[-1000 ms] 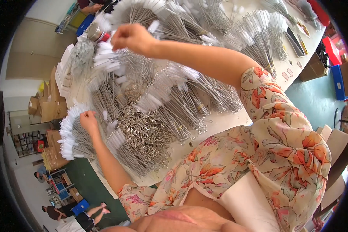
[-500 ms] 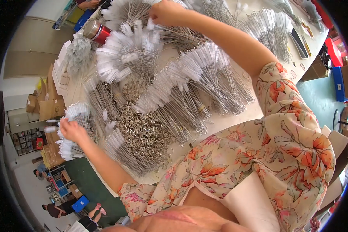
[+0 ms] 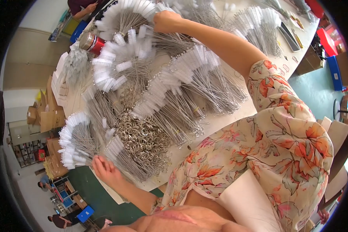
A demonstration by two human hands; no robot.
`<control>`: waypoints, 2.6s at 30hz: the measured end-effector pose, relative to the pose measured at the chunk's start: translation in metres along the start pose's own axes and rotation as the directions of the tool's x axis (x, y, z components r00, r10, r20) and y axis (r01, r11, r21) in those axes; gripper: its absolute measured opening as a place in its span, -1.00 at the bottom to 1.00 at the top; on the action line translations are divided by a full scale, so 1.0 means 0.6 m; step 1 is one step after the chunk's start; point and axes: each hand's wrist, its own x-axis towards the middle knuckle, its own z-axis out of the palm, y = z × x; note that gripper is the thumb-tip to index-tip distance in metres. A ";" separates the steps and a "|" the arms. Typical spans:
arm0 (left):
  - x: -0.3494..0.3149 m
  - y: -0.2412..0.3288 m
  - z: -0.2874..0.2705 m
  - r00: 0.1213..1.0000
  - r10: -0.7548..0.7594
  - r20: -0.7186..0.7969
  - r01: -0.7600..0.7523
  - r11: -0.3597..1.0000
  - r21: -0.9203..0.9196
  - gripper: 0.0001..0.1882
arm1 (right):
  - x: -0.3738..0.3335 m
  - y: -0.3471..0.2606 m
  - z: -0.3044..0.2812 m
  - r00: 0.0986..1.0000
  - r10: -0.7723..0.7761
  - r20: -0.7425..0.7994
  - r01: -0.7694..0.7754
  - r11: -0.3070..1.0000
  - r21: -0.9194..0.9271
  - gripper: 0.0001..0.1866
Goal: Manually assembling metal ring components onto small white industrial cleaning brushes at a workshop table.
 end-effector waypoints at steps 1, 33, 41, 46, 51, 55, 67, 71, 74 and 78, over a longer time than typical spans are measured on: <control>-0.009 -0.001 -0.014 1.000 -0.003 0.012 0.003 1.000 -0.005 -0.82 | 0.003 0.002 0.000 1.000 0.009 -0.007 -0.009 1.000 -0.006 -0.80; -0.177 -0.087 -0.134 0.991 -0.088 -0.104 0.073 0.987 -0.143 -0.66 | 0.086 0.253 -0.097 0.827 0.491 -0.273 -0.310 0.804 0.508 -0.71; -0.201 -0.102 -0.120 0.987 -0.076 -0.144 0.069 0.996 -0.053 -0.64 | 0.031 -0.037 -0.026 0.926 -0.282 -0.251 0.377 0.655 0.655 -0.73; -0.234 -0.098 -0.118 0.980 -0.090 -0.176 0.074 0.993 -0.091 -0.65 | -0.022 -0.205 0.026 0.892 -0.434 -0.123 0.443 0.895 0.059 -0.68; -0.282 -0.115 -0.161 0.977 -0.085 -0.197 0.059 0.989 -0.135 -0.66 | 0.008 -0.244 0.077 0.958 -0.239 0.161 0.274 0.928 -0.252 -0.68; -0.309 -0.122 -0.178 0.965 -0.086 -0.247 0.053 0.990 -0.134 -0.66 | 0.030 -0.235 0.092 0.960 -0.241 0.144 0.261 0.955 -0.143 -0.72; -0.282 -0.118 -0.114 0.990 -0.135 -0.030 0.132 0.985 -0.107 -0.71 | 0.038 -0.308 -0.006 0.690 -0.251 -0.678 0.601 0.721 0.344 -0.78; -0.229 -0.088 -0.046 0.986 0.138 0.091 -0.143 0.988 0.058 -0.76 | -0.084 -0.372 -0.046 0.795 -0.368 -0.482 0.604 0.416 0.680 -0.75; -0.192 -0.052 0.010 0.955 0.253 0.158 -0.269 0.958 0.096 -0.79 | -0.231 -0.406 -0.016 0.793 -0.601 -0.100 0.132 0.010 0.991 -0.76; -0.159 -0.045 0.079 0.933 0.302 0.196 -0.322 0.943 0.081 -0.82 | -0.366 -0.383 0.040 0.701 -0.711 -0.050 0.259 0.189 0.947 -0.75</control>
